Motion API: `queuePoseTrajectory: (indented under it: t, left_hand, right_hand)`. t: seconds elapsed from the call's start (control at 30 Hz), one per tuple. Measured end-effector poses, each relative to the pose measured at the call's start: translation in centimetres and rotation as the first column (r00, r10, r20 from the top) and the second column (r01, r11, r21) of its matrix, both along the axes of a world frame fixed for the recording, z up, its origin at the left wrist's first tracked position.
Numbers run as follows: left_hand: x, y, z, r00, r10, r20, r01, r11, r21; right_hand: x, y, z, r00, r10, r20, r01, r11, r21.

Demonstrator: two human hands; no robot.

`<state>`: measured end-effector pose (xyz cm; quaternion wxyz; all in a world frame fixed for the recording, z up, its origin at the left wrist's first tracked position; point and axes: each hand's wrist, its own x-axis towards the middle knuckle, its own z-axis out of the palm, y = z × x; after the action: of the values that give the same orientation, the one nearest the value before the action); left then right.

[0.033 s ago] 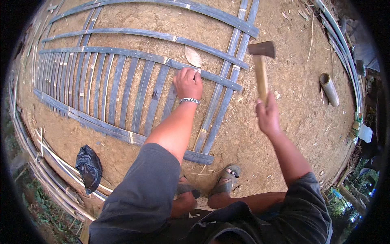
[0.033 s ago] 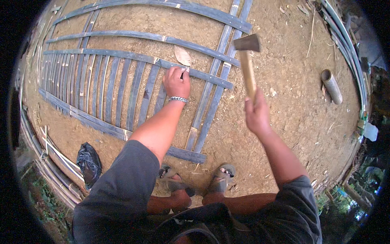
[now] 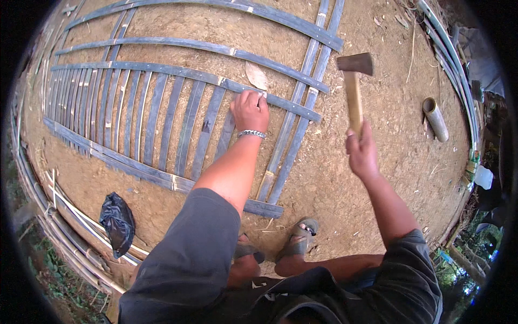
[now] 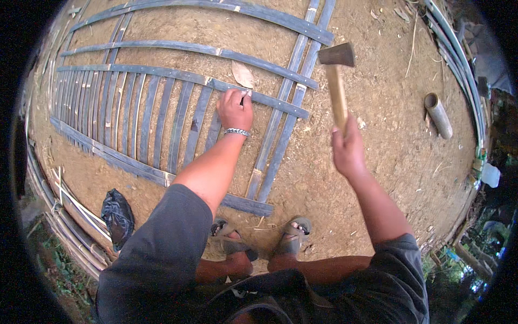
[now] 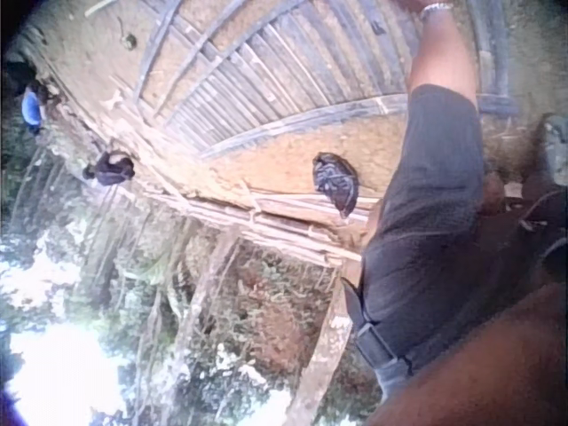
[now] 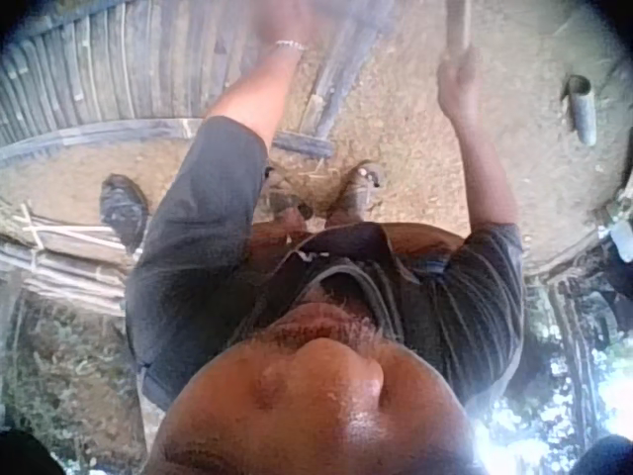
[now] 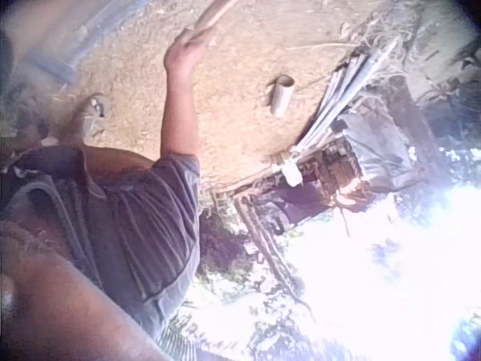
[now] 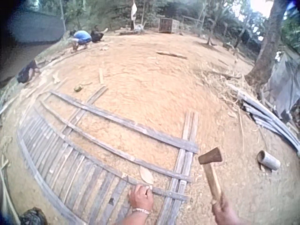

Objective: The person is assembling a large bamboo frame on the ground. They use a hammer to drive nails into the intersections of the bamboo strips, securing the structure together. The person repeatedly picks up nails, positions them, and hammers them into place.

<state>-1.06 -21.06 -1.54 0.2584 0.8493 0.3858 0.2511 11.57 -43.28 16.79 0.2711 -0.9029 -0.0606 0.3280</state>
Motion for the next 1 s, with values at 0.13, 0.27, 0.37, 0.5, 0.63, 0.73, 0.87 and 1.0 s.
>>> queuePoseTrajectory:
  t: [0.13,0.27,0.37,0.5,0.63,0.73,0.87,1.0]
  left_hand:
    - [-0.2,-0.4,0.0,1.0,-0.012,-0.018,0.011,1.0,-0.023]
    - [0.0,0.2,0.4,1.0,-0.021,-0.002,0.021,1.0,-0.017]
    - [0.1,-0.1,0.3,1.0,-0.018,0.021,0.018,1.0,-0.025]
    - [0.1,0.2,0.6,0.999,-0.019,0.029,0.02,1.0,-0.022]
    - [0.1,0.2,0.8,1.0,-0.019,-0.011,0.018,0.998,-0.06]
    - [0.0,0.3,0.5,1.0,-0.008,0.013,0.009,0.999,-0.037]
    - [0.2,0.1,0.7,1.0,-0.007,-0.018,0.006,0.999,-0.033]
    - [0.1,0.1,0.6,1.0,-0.013,0.018,0.013,1.0,-0.008]
  right_hand:
    - [1.6,-2.8,1.6,0.978,0.112,0.175,-0.144,0.972,0.185]
    - [-4.9,0.0,0.6,0.965,0.248,0.09,-0.25,0.968,0.014]
    - [-7.4,2.2,-2.2,0.943,0.333,-0.015,-0.333,0.943,0.01]
    - [-9.1,3.5,-6.0,0.905,0.378,0.196,-0.4,0.913,0.086]
    - [-8.6,4.2,-7.0,0.916,0.377,0.139,-0.389,0.918,0.077]
    - [-9.0,4.3,-6.8,0.922,0.344,0.178,-0.364,0.926,0.096]
    - [-8.3,3.5,-7.6,0.892,0.404,0.204,-0.429,0.898,0.098]
    - [-8.1,3.7,-6.6,0.896,0.347,0.275,-0.398,0.904,0.157]
